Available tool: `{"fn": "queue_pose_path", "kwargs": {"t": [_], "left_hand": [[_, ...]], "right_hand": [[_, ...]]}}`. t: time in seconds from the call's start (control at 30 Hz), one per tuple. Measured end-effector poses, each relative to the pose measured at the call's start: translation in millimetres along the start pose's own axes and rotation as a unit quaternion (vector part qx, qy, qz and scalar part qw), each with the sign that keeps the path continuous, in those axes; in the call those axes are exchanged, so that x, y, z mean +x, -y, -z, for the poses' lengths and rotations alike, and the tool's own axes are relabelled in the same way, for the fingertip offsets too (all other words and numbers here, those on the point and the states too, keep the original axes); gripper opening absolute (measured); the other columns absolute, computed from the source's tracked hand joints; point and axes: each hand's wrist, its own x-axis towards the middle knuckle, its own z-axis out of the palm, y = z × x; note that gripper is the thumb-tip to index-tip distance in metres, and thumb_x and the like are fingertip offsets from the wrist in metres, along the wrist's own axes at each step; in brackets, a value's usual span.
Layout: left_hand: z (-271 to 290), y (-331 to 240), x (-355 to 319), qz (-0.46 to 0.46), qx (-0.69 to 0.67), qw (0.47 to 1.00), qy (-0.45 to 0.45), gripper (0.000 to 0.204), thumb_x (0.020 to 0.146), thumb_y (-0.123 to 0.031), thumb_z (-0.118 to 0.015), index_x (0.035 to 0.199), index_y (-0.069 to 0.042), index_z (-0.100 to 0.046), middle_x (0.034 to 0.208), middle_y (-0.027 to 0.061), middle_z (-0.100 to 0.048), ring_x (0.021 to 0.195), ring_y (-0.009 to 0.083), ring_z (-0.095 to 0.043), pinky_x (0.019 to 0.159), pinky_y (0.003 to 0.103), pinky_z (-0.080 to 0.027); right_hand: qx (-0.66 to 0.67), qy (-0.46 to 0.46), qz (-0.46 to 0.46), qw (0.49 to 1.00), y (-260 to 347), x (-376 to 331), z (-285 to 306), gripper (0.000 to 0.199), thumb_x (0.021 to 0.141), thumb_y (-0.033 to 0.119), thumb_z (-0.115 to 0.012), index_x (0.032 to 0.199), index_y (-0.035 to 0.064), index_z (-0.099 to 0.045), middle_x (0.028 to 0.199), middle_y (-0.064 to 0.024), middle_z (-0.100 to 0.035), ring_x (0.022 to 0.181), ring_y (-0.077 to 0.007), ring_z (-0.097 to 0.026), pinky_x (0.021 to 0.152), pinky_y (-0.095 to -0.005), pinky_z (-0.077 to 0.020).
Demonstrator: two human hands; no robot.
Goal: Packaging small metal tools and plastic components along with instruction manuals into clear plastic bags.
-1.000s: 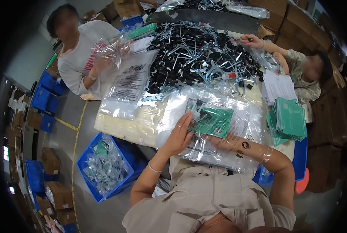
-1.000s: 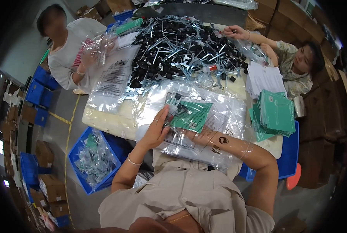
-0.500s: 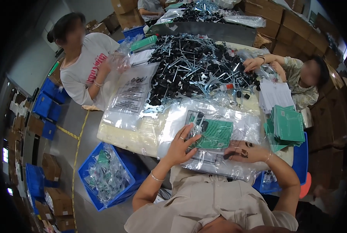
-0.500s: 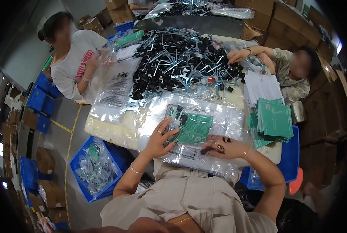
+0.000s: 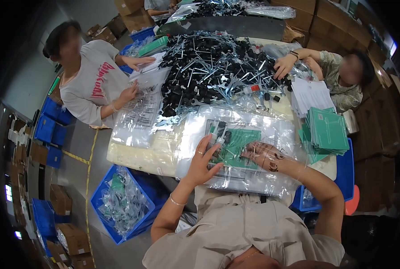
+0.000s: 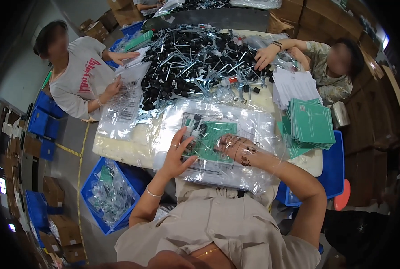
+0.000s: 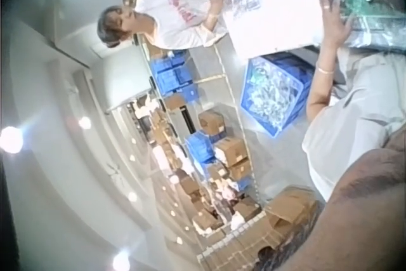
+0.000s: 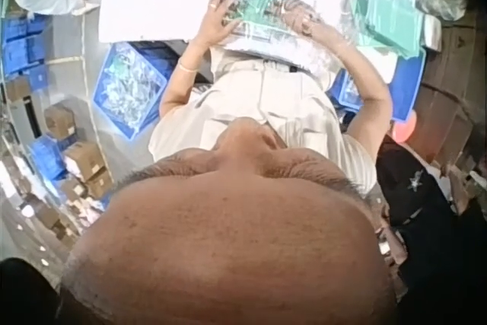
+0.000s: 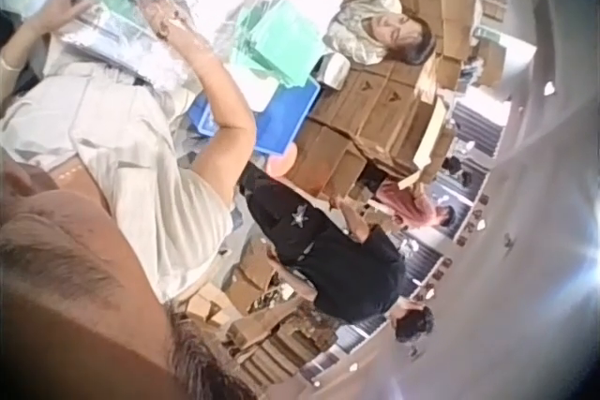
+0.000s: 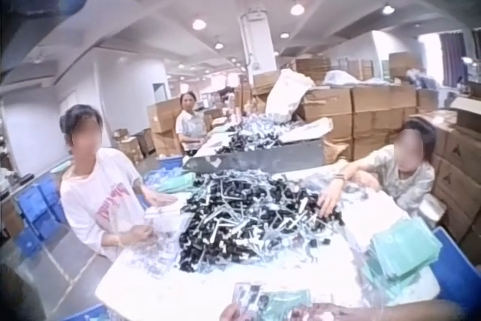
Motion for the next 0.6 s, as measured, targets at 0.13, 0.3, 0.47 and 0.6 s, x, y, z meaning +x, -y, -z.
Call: {"fn": "queue_pose_path", "kwargs": {"t": [0.13,0.3,0.47,0.6], "left_hand": [[-0.2,4.7,4.1,0.016,-0.051,0.999,-0.007,0.063,0.074,-0.015,-0.071,0.131,-0.009,-0.045,0.144,0.0188,-0.026,0.131,0.0387,-0.029,0.105,0.043,-0.03],[12.7,1.2,-4.2,0.028,-0.005,1.0,-0.002,0.065,0.074,-0.02,-0.071,0.132,-0.009,-0.044,0.145,0.0189,-0.025,0.132,0.0382,-0.027,0.105,0.045,-0.03],[10.2,-17.6,10.1,-0.047,0.147,0.984,0.088,0.075,0.075,-0.039,-0.069,0.137,-0.011,-0.038,0.147,0.0169,-0.022,0.136,0.0375,-0.02,0.109,0.051,-0.016],[-34.9,-53.2,16.5,-0.119,0.098,0.975,0.159,0.081,0.071,-0.039,-0.07,0.138,-0.011,-0.035,0.147,0.0169,-0.022,0.137,0.0365,-0.017,0.111,0.052,-0.012]], "right_hand": [[-0.009,-0.087,-0.067,0.994,-15.4,-8.3,-7.1,0.034,0.088,0.007,-0.043,0.121,0.005,-0.051,0.12,-0.0129,-0.05,0.112,-0.0287,-0.048,0.099,-0.034,-0.0383],[0.2,0.014,-0.164,0.966,12.5,-82.0,71.1,0.037,0.082,0.008,-0.061,0.117,0.0034,-0.055,0.122,-0.0168,-0.051,0.112,-0.0333,-0.049,0.094,-0.0374,-0.0404],[0.207,-0.214,-0.342,0.891,44.7,-149.4,111.7,0.032,0.077,0.004,-0.06,0.108,-0.0005,-0.058,0.103,-0.0153,-0.061,0.099,-0.0299,-0.059,0.088,-0.0356,-0.0435],[0.078,-0.221,-0.189,0.954,81.1,-117.2,87.5,0.067,0.064,0.017,-0.074,0.123,0.0038,-0.045,0.126,-0.0191,-0.043,0.119,-0.0391,-0.04,0.102,-0.0512,-0.0273]]}}
